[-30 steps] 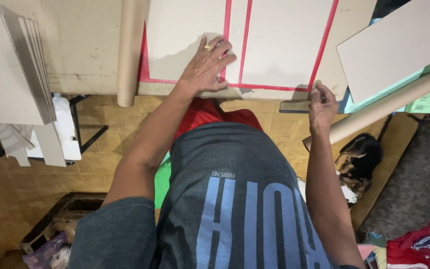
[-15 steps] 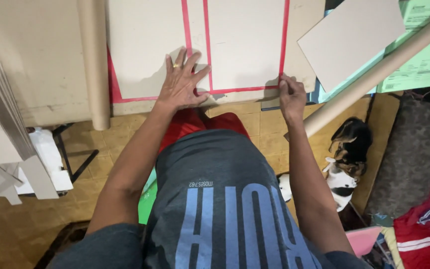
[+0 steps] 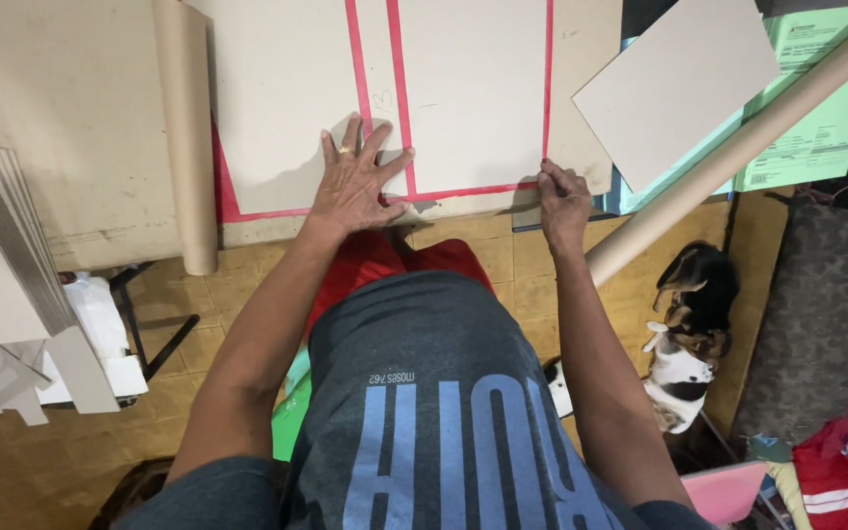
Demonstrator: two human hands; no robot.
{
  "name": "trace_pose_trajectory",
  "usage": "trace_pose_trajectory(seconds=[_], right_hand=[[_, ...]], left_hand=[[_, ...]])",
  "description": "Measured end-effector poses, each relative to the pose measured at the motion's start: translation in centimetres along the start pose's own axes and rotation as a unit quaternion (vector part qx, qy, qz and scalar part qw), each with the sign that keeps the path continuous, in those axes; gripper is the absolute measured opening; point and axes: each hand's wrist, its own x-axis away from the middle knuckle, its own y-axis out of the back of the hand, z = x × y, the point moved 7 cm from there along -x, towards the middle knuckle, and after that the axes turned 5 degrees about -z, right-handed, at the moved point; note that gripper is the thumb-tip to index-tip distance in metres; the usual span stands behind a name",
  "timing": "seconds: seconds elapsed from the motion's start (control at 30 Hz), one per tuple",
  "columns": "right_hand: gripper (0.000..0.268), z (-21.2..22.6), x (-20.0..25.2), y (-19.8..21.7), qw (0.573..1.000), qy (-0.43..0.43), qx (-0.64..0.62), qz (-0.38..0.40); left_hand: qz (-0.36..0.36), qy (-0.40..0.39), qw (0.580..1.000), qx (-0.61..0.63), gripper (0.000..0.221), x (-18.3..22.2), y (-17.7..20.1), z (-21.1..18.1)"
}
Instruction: The person places cardboard sheets onto a red paper roll, cuts the red paper using a utility knife, and then wraps the cardboard sheets with brown kraft paper, securing the folds.
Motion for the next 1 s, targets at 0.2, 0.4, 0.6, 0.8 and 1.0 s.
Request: trace_pose_trajectory(seconds=[0.2,0.4,0.6,0.8,1.0], right_hand=[[0.023,-1.3,-0.2,-0.4,1.0,0.001,-0.002,0.005],[0.022,-1.2,-0.3,-0.2,1.0,-0.001,-0.008,-0.011],[0.022,-1.3,-0.3,-0.3,1.0,0.006,0.012,-0.008],[0.021,-0.5,-0.2,0.2,1.0,-0.007,0.005,-0.006],[0.023,-1.2,0.0,0.5,0.999,-0.03,-0.033,0.001]], left_hand=[[0.004,0.008,1.0,0.007,0.079,0.1,0.1,-0.1],[-0.005,0.001,1.0,0.014,0.077,0.1,0.2,0.1],[-0.009,-0.004,1.0,0.017,0.077,0.2,0.5,0.0],[-0.015,-0.015,1.0,0.018,0.076,0.5,0.7,0.0],[-0.035,-0.007,0.999,0.033,0.082,0.9,-0.3,2.1]])
